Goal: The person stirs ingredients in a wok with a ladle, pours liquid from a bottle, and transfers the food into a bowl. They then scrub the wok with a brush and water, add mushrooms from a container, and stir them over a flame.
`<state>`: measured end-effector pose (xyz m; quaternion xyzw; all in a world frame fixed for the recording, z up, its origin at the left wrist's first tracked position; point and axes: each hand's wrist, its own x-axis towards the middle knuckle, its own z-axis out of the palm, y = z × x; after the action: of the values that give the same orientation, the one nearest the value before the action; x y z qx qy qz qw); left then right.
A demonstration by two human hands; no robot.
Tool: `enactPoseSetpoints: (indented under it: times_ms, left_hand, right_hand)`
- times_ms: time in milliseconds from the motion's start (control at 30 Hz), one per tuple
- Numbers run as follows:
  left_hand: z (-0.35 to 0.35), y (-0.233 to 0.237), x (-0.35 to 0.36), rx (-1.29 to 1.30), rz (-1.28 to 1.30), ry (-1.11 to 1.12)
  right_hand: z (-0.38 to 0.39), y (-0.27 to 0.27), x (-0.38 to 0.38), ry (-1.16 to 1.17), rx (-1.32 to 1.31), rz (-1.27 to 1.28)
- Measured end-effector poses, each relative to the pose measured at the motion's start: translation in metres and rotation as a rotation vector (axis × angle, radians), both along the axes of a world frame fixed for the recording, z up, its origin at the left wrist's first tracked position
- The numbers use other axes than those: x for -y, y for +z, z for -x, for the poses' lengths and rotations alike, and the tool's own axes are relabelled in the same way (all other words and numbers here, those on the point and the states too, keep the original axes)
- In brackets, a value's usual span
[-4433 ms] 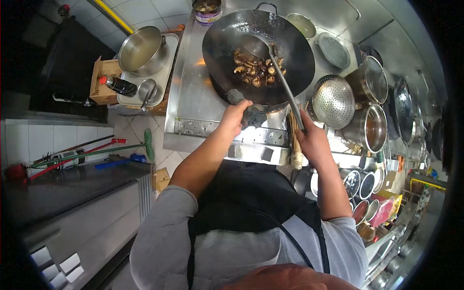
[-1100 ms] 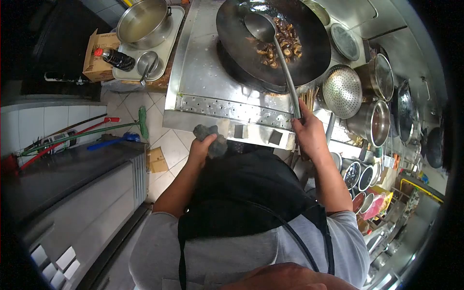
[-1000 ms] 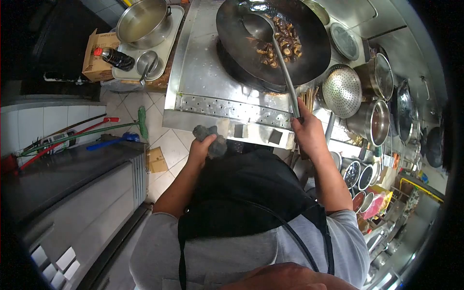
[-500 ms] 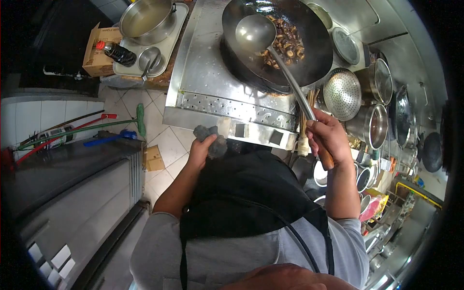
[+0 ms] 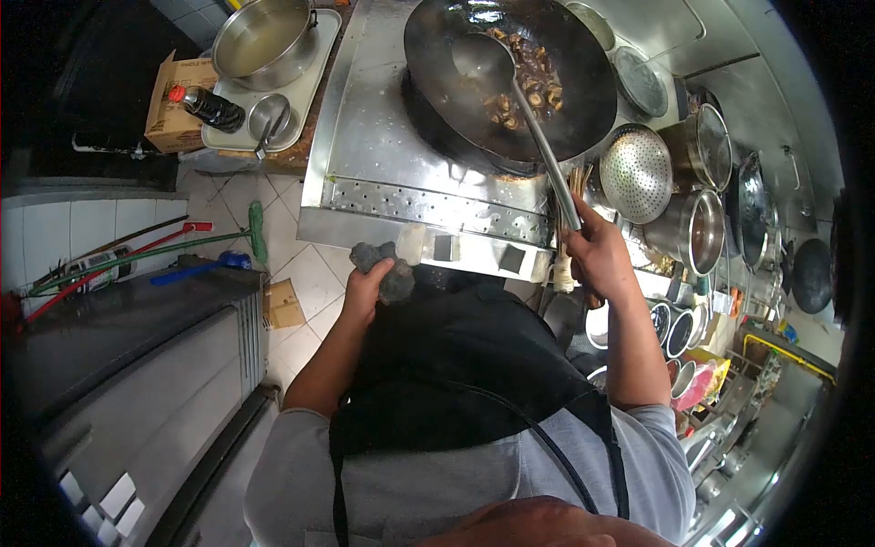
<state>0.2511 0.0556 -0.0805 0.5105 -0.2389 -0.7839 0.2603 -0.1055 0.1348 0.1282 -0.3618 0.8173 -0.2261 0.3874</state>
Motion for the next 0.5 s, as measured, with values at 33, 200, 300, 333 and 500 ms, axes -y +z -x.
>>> enactPoseSetpoints:
  times_ms: [33,200,300,333,500]
  left_hand:
    - [0.001,0.0,0.0,0.007,-0.004,0.0]
    - [0.005,-0.001,0.003,0.026,0.005,-0.011]
    - [0.008,0.002,0.006,0.051,0.013,0.002]
    - [0.008,0.002,0.006,0.048,0.016,-0.003]
    - [0.01,0.013,0.011,0.07,0.016,-0.021]
  right_hand:
    - [0.002,0.004,0.001,-0.019,0.053,-0.021]
    - [0.009,0.009,0.009,-0.295,0.618,0.083]
    - [0.019,0.003,0.018,-0.187,0.659,0.097]
    - [0.02,0.005,0.022,-0.182,0.662,0.096]
    - [0.021,0.035,0.027,-0.117,0.597,0.108]
